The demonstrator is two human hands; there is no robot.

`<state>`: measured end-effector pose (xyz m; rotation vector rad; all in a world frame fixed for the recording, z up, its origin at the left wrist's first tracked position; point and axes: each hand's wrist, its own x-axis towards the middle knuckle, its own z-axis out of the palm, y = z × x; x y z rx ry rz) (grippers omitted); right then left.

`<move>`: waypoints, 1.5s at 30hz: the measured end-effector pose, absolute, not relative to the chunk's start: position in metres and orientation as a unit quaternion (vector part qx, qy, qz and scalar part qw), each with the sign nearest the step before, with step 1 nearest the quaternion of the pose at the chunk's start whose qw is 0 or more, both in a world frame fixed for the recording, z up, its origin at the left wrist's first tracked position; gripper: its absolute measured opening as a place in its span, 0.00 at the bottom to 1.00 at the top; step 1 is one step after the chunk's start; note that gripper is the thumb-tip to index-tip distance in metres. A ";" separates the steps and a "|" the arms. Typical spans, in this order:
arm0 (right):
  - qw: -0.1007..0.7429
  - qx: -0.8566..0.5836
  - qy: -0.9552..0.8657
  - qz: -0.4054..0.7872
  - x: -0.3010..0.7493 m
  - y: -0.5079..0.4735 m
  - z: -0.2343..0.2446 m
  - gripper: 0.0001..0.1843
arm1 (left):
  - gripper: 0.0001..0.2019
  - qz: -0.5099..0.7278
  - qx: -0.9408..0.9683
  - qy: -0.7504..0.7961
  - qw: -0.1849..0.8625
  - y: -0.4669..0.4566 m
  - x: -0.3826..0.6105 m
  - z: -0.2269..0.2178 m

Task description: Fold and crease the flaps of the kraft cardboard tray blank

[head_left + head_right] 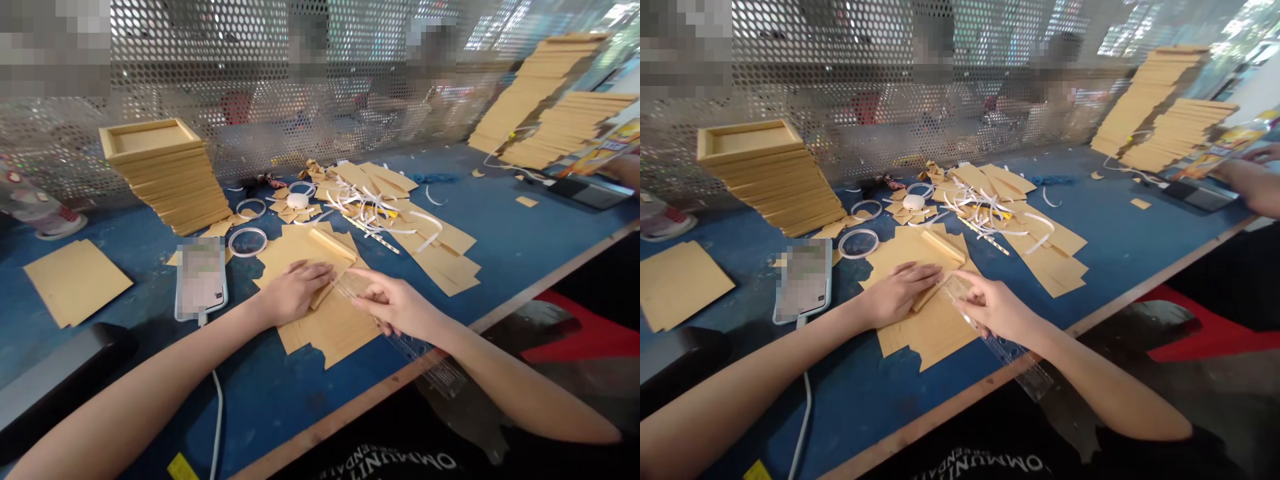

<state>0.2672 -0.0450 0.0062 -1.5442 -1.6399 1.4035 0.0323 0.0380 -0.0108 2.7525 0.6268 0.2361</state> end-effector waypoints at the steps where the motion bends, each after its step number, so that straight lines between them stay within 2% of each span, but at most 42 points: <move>1: 0.237 -0.565 -0.598 0.516 0.266 -0.045 0.006 0.33 | 0.27 0.081 0.959 0.221 0.155 0.038 0.032 -0.010; 16: 0.219 -0.608 -0.586 0.489 0.254 -0.056 -0.005 0.33 | 0.32 0.061 0.959 0.230 0.151 0.039 0.036 -0.015; 24: 0.213 -0.579 -0.581 0.531 0.251 -0.060 -0.006 0.34 | 0.34 0.047 0.959 0.235 0.151 0.038 0.034 -0.011; 39: 0.169 -0.539 -0.603 0.564 0.243 -0.059 -0.005 0.31 | 0.30 0.057 0.960 0.228 0.150 0.038 0.032 -0.010; 45: 0.194 -0.580 -0.579 0.540 0.247 -0.057 -0.003 0.33 | 0.31 0.070 0.962 0.216 0.149 0.038 0.031 -0.015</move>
